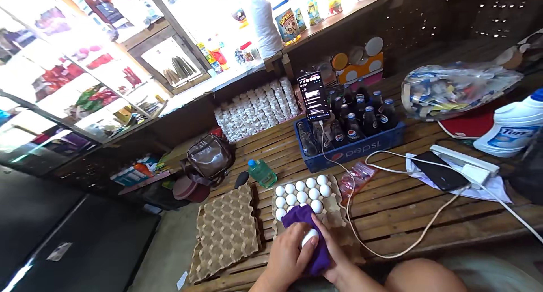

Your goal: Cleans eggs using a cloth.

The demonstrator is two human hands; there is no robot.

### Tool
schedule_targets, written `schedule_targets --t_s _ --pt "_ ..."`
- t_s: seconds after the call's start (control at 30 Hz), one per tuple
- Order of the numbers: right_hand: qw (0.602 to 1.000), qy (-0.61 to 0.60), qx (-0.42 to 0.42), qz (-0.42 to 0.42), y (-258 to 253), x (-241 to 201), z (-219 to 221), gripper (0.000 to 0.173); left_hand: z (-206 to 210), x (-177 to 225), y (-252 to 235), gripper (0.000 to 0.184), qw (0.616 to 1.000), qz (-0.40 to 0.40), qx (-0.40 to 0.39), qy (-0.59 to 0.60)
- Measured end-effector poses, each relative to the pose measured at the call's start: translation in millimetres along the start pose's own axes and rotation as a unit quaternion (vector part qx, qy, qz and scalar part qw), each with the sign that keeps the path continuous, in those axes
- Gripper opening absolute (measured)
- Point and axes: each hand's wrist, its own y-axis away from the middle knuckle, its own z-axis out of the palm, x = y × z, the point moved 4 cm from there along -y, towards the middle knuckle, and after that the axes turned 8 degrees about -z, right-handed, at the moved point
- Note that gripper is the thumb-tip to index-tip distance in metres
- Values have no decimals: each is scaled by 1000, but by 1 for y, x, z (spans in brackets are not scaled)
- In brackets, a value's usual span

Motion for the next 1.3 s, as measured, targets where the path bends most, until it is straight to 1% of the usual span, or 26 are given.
schedule_targets --t_s 0.07,0.1,0.17,0.3,0.4,0.47,0.57,0.67,0.77,0.93,1.03,1.13,1.23,1.3 --pt "999 -31 -17 31 0 3 3 51 2 -5 -3 45 996 43 68 -34" --pt "998 -42 -21 38 1 4 4 52 3 -7 -4 44 994 49 86 -42" --pt "998 -48 -34 35 0 4 5 53 2 -11 -6 42 993 42 101 -48" --pt "999 -31 -29 30 1 3 4 50 0 -16 -11 39 992 4 101 -81" --pt "999 -23 -23 36 0 5 2 50 0 -18 -11 37 989 9 119 -86" --pt "999 -31 -20 36 -1 4 1 50 1 -17 -11 38 990 22 111 -81" --pt "998 -51 4 29 -7 5 -3 52 4 -18 -10 43 992 32 87 -89" --pt "999 -42 22 16 -12 6 -8 52 7 -22 -12 43 991 32 83 -103" --pt "999 7 38 3 -10 3 -7 49 6 -29 -16 44 988 26 98 -118" --pt "995 88 33 -17 -4 3 -2 49 2 -36 -20 50 982 -25 103 -154" --pt "992 114 39 -39 -4 4 -3 48 5 -32 -16 49 980 -10 104 -169" --pt "987 134 47 -80 -4 1 -4 51 8 -21 -9 47 984 10 95 -152" --pt "982 129 75 -113 -4 -6 -6 51 10 -11 -2 46 988 30 88 -124" --pt "982 121 81 -117 -4 -6 -7 53 11 -10 0 46 993 20 79 -86"
